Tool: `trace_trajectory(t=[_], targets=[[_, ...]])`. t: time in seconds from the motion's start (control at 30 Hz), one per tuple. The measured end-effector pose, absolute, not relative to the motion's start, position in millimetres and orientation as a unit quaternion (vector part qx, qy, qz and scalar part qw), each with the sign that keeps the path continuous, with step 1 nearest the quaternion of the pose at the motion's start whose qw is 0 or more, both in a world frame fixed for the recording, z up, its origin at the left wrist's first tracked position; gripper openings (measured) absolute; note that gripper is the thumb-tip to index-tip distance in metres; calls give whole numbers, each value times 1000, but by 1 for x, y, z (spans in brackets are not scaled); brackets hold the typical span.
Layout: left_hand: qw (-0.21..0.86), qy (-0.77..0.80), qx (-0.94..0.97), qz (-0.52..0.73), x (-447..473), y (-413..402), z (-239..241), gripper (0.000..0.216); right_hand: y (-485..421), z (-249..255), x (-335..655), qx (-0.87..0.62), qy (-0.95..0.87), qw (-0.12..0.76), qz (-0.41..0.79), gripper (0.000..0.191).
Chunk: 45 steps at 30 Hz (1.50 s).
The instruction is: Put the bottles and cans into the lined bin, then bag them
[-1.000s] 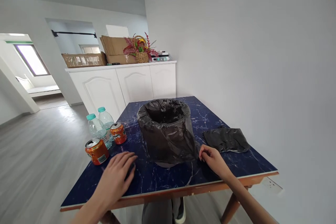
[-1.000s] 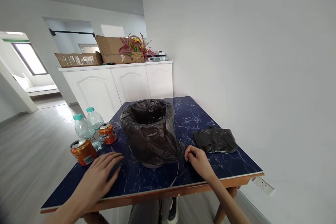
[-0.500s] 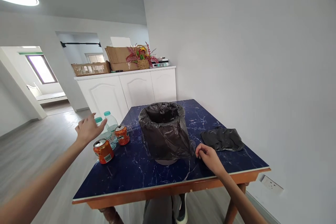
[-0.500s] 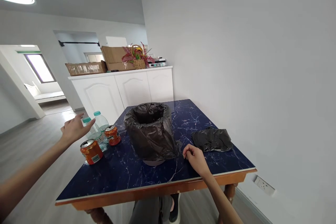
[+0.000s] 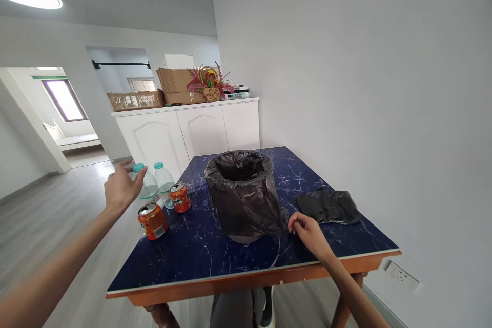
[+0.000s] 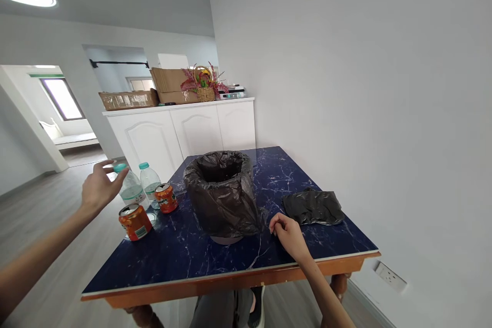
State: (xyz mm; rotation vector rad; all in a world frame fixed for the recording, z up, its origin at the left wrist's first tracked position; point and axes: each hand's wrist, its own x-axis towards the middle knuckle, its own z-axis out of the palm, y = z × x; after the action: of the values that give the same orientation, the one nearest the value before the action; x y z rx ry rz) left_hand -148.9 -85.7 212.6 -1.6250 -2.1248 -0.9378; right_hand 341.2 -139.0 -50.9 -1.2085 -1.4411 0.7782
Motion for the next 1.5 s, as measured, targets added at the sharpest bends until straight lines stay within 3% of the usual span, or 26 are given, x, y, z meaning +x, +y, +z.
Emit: trace_trajectory(t=[0.23, 0.37, 0.5, 0.67, 0.9, 1.13, 1.5], targets=[[346, -608, -625, -348, -121, -122, 261, 55, -140, -49, 339, -502, -597, 533, 327, 17], [376, -477, -659, -443, -70, -157, 288, 48, -140, -48, 338, -501, -596, 534, 330, 18], [313, -288, -710, -562, -14, -188, 312, 51, -142, -46, 338, -503, -594, 534, 330, 18], [183, -249, -749, -586, 35, -206, 320, 39, -142, -46, 337, -504, -593, 536, 327, 17], [22, -349, -814, -463, 42, -168, 297, 40, -140, -49, 338, -502, -595, 536, 327, 17], [-2, -407, -860, -308, 33, -135, 273, 52, -138, -50, 340, -501, -596, 534, 329, 17], [-27, -443, -887, -127, 27, -116, 269, 49, -138, -52, 340, -501, -593, 535, 332, 17]])
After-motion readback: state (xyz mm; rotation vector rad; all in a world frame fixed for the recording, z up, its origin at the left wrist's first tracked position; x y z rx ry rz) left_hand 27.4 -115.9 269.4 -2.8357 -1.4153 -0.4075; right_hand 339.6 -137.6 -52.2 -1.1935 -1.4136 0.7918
